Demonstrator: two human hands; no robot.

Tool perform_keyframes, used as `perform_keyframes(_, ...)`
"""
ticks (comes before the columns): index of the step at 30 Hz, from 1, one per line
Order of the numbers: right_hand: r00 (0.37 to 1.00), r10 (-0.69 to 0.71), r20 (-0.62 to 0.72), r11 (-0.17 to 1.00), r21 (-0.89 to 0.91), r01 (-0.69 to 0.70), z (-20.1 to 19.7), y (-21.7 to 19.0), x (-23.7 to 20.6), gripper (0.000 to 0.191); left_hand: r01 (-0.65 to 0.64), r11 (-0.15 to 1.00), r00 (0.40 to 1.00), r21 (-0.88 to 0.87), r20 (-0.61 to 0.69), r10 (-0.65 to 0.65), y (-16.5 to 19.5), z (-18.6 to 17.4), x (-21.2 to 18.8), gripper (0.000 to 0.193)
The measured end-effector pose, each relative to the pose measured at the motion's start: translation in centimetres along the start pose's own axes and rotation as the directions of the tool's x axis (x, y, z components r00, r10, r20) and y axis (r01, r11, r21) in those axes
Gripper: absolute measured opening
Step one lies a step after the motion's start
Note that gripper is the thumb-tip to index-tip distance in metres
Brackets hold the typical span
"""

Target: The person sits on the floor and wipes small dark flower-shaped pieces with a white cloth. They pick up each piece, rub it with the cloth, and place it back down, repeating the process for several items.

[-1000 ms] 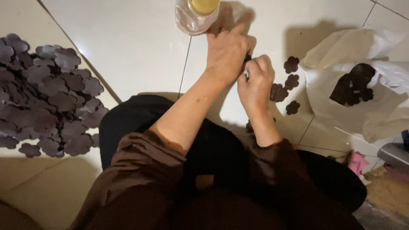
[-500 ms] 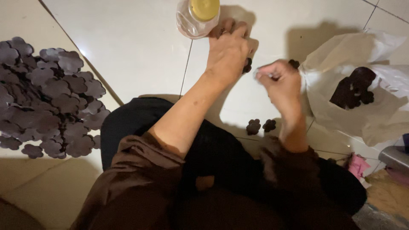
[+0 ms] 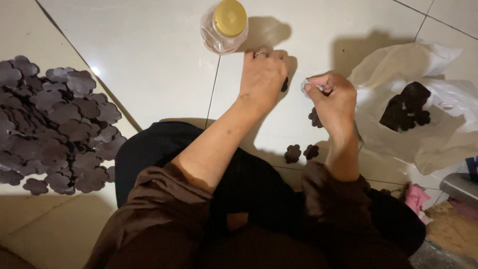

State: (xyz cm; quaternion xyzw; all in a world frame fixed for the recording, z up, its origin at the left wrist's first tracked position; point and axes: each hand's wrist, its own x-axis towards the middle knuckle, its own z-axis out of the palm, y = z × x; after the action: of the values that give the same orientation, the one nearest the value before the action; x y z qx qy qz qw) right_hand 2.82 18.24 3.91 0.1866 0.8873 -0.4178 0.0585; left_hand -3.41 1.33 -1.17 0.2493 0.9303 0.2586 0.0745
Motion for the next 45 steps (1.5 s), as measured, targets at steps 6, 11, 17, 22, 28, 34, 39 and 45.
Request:
perform_keyframes(6,1.000,-0.027,-0.001,0.999,-0.017,0.027,0.1,0.6,0.2,0.010,0.013,0.994,0.999,0.105,0.033,-0.016,0.4,-0.7,0.0,0.011)
perform_keyframes(11,0.999,-0.023,-0.023,1.000,0.006,0.023,0.2,0.7,0.2,0.009,0.009,1.000,0.998,0.027,0.059,-0.011,0.5,-1.1,-0.1,0.009)
perform_keyframes(17,0.990,-0.107,-0.089,0.994,-0.033,0.105,-0.1,1.1,0.5,0.008,-0.122,0.948,0.975,-0.296,-0.212,0.059,0.8,-0.6,0.1,0.021)
perform_keyframes(22,0.977,-0.092,-0.194,0.996,-0.010,0.092,-0.3,1.5,0.6,0.015,-0.240,0.909,0.955,-0.342,-0.249,0.159,0.2,0.0,0.3,0.026)
perform_keyframes(28,0.990,-0.097,-0.104,0.994,0.040,0.102,0.6,1.2,0.4,0.012,-0.153,0.942,0.976,-0.299,-0.198,0.096,-0.5,0.1,0.1,0.011)
perform_keyframes(34,0.950,-0.305,-0.064,0.947,-0.121,0.296,4.0,0.5,-0.3,0.012,-0.028,0.976,0.994,-0.215,-0.113,0.003,-0.6,-0.8,0.0,0.013)
perform_keyframes(39,0.893,-0.447,-0.059,0.872,-0.255,0.419,4.9,0.9,-1.4,0.014,0.051,0.985,0.996,-0.166,-0.061,-0.062,-0.4,-0.8,0.4,0.021)
perform_keyframes(45,0.899,-0.387,-0.204,0.917,-0.186,0.352,5.4,1.3,0.0,0.013,0.052,0.987,0.996,-0.151,-0.062,-0.062,-0.4,-0.3,0.0,0.019)
